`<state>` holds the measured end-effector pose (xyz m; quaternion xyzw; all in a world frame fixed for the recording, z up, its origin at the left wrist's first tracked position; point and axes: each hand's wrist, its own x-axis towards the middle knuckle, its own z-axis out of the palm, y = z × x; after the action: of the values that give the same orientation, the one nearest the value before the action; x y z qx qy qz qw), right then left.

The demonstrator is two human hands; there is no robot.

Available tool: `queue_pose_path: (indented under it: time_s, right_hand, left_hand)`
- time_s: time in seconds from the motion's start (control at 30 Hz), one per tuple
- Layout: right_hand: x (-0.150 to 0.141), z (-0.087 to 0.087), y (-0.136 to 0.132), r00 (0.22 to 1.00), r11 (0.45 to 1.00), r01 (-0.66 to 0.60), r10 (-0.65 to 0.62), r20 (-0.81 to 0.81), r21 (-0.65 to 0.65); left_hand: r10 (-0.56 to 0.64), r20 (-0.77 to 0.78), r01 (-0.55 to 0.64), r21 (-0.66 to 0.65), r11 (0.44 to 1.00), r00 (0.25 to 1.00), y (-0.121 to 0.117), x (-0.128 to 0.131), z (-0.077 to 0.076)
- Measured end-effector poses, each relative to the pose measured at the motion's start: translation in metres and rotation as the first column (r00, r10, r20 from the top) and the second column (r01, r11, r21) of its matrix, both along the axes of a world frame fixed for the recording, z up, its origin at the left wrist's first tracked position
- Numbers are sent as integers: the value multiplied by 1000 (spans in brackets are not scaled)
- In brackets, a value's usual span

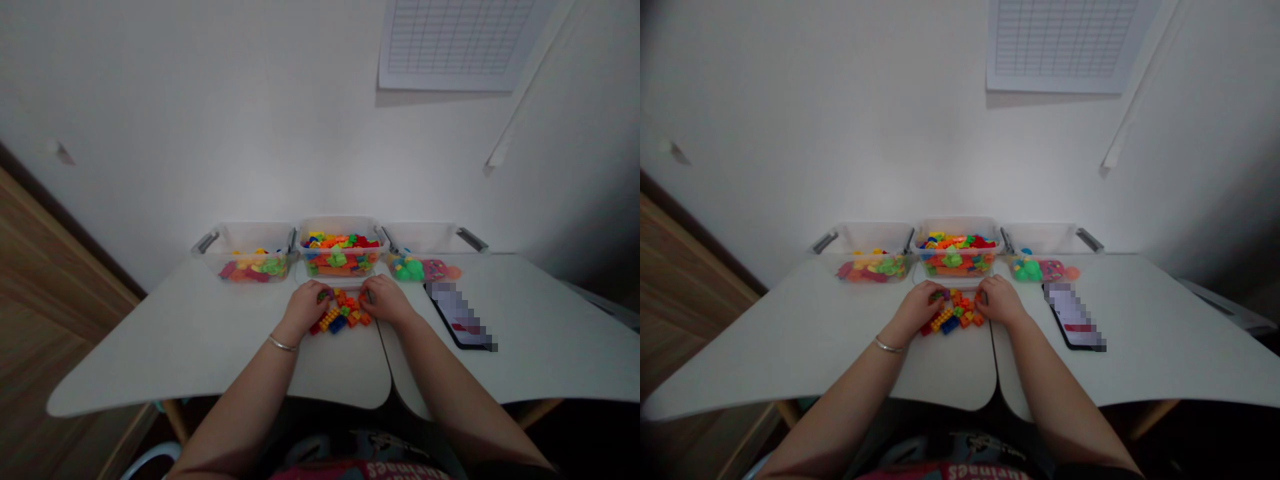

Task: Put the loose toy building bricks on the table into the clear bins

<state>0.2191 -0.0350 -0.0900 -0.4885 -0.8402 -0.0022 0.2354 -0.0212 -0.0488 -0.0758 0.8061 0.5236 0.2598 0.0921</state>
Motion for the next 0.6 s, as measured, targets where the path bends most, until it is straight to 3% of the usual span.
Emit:
queue_pose_path:
  time_s: [0.3, 0.47, 0.6]
  right_hand:
    - [-3, 0, -3, 988, 988, -7, -17, -152, -155]
    - [-12, 0, -3, 869, 999, -36, 39, -494, 14]
    - [-22, 22, -4, 749, 972, 89, 77, -659, 216]
  left_hand:
    - [-10, 12, 10, -11, 1000, 1000, 0, -1, -1]
    - [-19, 14, 19, -13, 1000, 1000, 1, -1, -1]
    - [-28, 8, 28, -16, 999, 1000, 2, -2, -1]
